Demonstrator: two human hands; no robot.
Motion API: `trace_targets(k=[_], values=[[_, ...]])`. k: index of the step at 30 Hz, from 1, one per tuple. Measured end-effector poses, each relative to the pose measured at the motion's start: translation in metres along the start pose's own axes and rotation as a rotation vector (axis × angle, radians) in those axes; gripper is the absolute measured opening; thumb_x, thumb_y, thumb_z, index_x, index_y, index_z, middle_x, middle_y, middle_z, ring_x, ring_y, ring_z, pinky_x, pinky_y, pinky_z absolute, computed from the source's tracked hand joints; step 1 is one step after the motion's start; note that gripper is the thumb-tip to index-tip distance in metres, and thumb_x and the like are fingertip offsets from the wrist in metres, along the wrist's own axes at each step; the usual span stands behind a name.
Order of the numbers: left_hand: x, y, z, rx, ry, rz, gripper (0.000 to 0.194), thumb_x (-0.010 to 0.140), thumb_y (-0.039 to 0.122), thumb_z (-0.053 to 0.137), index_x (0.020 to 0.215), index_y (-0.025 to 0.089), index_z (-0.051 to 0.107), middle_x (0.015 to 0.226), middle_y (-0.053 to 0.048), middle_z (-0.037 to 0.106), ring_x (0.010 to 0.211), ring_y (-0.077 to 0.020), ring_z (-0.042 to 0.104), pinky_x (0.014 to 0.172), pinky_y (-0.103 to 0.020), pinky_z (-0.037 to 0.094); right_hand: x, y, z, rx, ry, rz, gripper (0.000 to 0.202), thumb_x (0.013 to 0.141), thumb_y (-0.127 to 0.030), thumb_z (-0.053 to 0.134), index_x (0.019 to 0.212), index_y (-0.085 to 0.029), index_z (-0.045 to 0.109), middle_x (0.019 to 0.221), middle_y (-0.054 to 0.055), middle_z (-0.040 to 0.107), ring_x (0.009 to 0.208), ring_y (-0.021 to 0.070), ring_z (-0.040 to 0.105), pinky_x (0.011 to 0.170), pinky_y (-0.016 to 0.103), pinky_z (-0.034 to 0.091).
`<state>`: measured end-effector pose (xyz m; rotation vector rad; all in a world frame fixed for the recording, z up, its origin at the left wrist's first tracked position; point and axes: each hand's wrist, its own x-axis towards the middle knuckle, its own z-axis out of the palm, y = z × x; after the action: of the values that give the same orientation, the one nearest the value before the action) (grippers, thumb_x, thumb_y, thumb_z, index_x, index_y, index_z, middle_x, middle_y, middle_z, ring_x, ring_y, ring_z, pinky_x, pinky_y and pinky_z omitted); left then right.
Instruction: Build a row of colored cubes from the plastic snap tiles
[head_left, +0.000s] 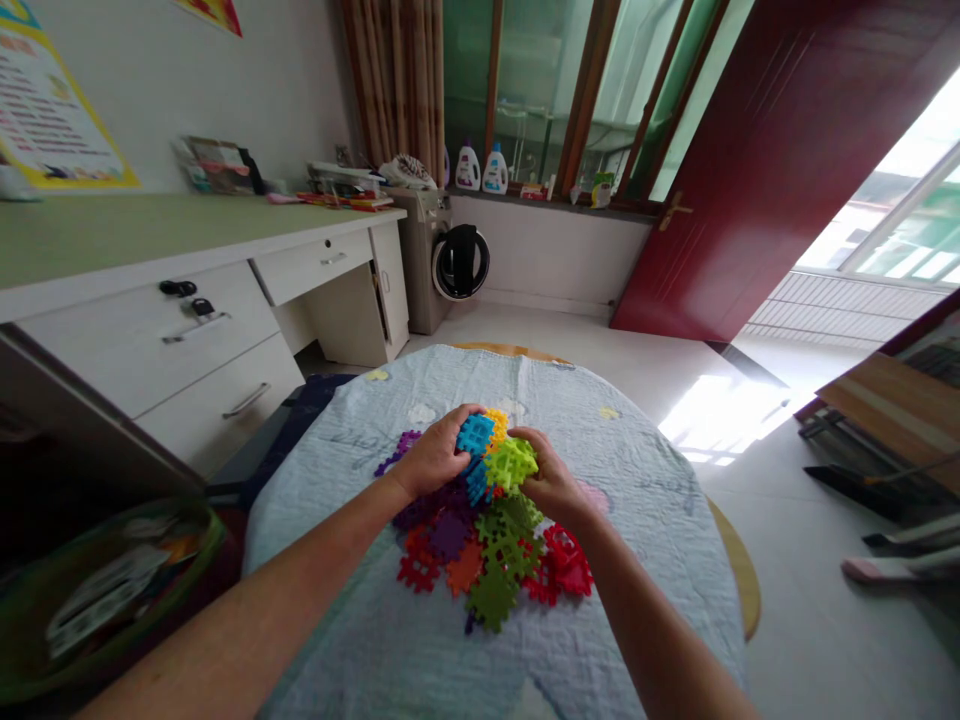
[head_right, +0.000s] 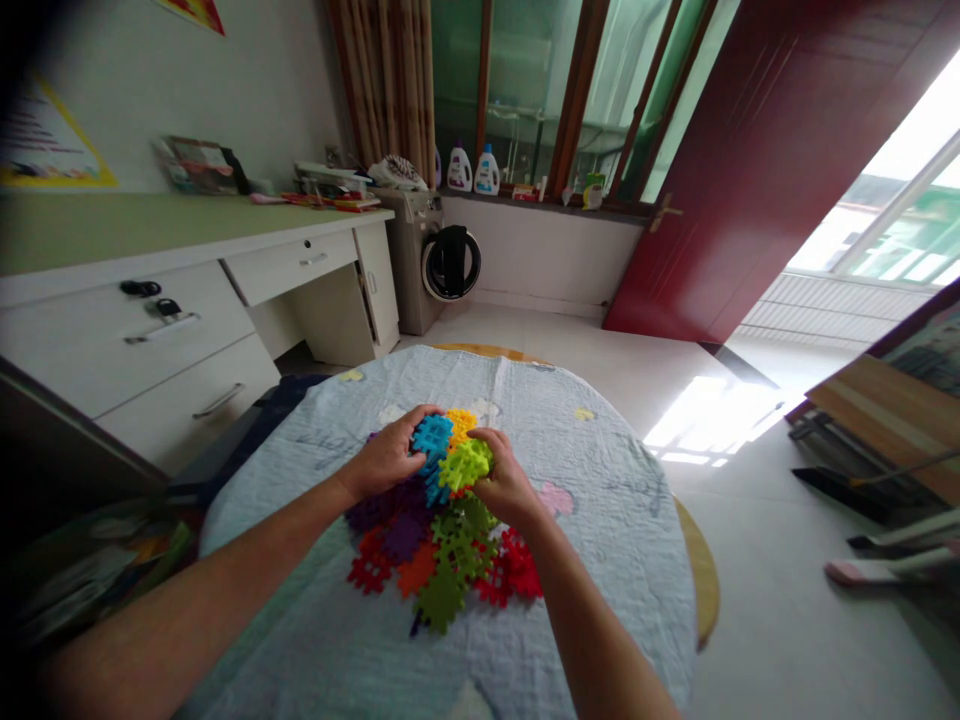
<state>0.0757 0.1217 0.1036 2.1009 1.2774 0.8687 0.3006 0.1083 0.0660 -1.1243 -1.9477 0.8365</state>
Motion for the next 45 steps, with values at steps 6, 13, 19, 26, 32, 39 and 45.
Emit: trace_targets(k=[6, 13, 19, 26, 32, 39, 45], values=[[-0.026, -0.007, -0.007, 0.020, -0.048, -0.012, 0.087, 0.069, 0.012, 0.050, 0.150, 0.025, 0.022, 0.130, -0.009, 0.054, 0.116, -0.0213, 0.054, 0.107, -0.040, 0.040, -0.010, -0.017, -0.021, 0.095, -0.099, -0.009, 0.057, 0.057, -0.008, 0.046, 0.107, -0.026, 0.065, 0.127, 0.004, 0.057, 0.125, 0.0235, 0.049, 0.109, 0.043, 0.036], [-0.094, -0.038, 0.012, 0.156, -0.113, -0.052, 0.112, 0.056, 0.059, 0.078, 0.150, 0.033, 0.023, 0.156, -0.013, 0.019, 0.143, -0.0424, 0.017, 0.115, -0.061, 0.021, 0.021, -0.002, -0.045, -0.151, -0.122, 0.221, 0.036, 0.073, -0.021, 0.055, 0.106, -0.025, 0.070, 0.113, 0.005, 0.063, 0.084, 0.0180, 0.062, 0.082, 0.035, 0.050], [-0.130, -0.032, 0.067, 0.257, -0.118, -0.077, 0.135, 0.033, 0.068, 0.083, 0.150, 0.043, 0.019, 0.161, -0.011, 0.004, 0.142, -0.0548, -0.005, 0.107, -0.077, 0.007, 0.098, 0.017, -0.004, -0.466, -0.050, 0.352, 0.066, 0.073, -0.056, 0.066, 0.127, -0.020, 0.058, 0.120, 0.015, 0.059, 0.106, 0.0276, 0.060, 0.088, 0.038, 0.047], [-0.132, -0.023, 0.079, 0.323, -0.091, -0.075, 0.116, 0.047, 0.068, 0.079, 0.148, 0.040, 0.029, 0.155, -0.012, 0.027, 0.143, -0.0503, 0.006, 0.110, -0.075, 0.005, 0.136, 0.022, 0.047, -0.561, -0.185, 0.441, 0.051, 0.067, -0.053, 0.070, 0.105, -0.020, 0.069, 0.108, 0.015, 0.068, 0.103, 0.0320, 0.062, 0.085, 0.042, 0.047], [-0.135, -0.014, 0.079, 0.447, 0.074, -0.017, 0.097, 0.057, 0.054, 0.079, 0.143, 0.033, 0.039, 0.148, -0.010, 0.039, 0.141, -0.0415, 0.024, 0.114, -0.065, 0.016, 0.130, 0.014, 0.042, -0.479, -0.257, 0.385, 0.025, 0.065, -0.031, 0.070, 0.085, -0.017, 0.070, 0.084, 0.007, 0.069, 0.083, 0.0222, 0.063, 0.072, 0.029, 0.046], [-0.122, -0.023, 0.081, 0.329, 0.162, -0.026, 0.123, 0.059, 0.052, 0.080, 0.153, 0.024, 0.006, 0.152, -0.019, 0.030, 0.140, -0.0408, 0.029, 0.112, -0.063, 0.022, 0.081, -0.015, 0.013, -0.148, -0.365, 0.228, 0.033, 0.073, -0.041, 0.068, 0.098, -0.019, 0.065, 0.080, -0.002, 0.064, 0.070, 0.0118, 0.057, 0.062, 0.022, 0.044], [-0.117, -0.028, 0.077, 0.201, 0.278, 0.017, 0.114, 0.070, 0.051, 0.073, 0.153, 0.023, 0.000, 0.150, -0.019, 0.032, 0.137, -0.0362, 0.036, 0.108, -0.054, 0.036, 0.022, -0.055, 0.022, -0.075, -0.399, -0.027, 0.024, 0.073, -0.026, 0.064, 0.096, -0.021, 0.066, 0.090, 0.001, 0.063, 0.082, 0.0156, 0.058, 0.079, 0.030, 0.047]])
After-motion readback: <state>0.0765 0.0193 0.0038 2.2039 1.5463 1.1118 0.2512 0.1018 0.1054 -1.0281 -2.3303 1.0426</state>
